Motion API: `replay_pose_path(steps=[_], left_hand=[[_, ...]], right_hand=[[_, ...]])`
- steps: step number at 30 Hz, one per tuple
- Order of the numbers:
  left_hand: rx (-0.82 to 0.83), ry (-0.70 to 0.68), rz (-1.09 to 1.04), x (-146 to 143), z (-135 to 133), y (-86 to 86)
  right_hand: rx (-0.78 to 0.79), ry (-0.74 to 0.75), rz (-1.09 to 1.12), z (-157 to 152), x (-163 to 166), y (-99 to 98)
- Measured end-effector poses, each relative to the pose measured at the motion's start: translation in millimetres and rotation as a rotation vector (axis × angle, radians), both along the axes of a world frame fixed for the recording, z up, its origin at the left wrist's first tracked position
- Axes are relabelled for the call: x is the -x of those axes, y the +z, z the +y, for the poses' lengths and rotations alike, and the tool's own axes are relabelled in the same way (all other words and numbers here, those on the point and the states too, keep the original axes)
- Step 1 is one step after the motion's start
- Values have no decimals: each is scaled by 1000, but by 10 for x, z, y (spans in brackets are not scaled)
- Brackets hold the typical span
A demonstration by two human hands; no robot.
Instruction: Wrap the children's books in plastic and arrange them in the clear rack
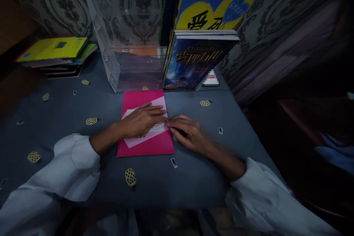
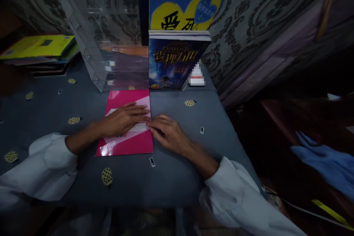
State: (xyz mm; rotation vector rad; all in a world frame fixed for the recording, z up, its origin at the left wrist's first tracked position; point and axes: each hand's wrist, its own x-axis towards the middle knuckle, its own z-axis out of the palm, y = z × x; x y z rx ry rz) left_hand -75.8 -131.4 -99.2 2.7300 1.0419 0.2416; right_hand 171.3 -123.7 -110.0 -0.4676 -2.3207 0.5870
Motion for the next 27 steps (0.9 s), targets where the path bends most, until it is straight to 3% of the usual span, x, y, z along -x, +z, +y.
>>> replay_pose_path(steps=[11,27], left_hand=[[-50,-5,39,-101,-190,3],[-53,-5,61,-152,-424,-3]], right_hand=[[82,-50,-48,-204,-92,-16],[30,-15,2,-382,-131,25]])
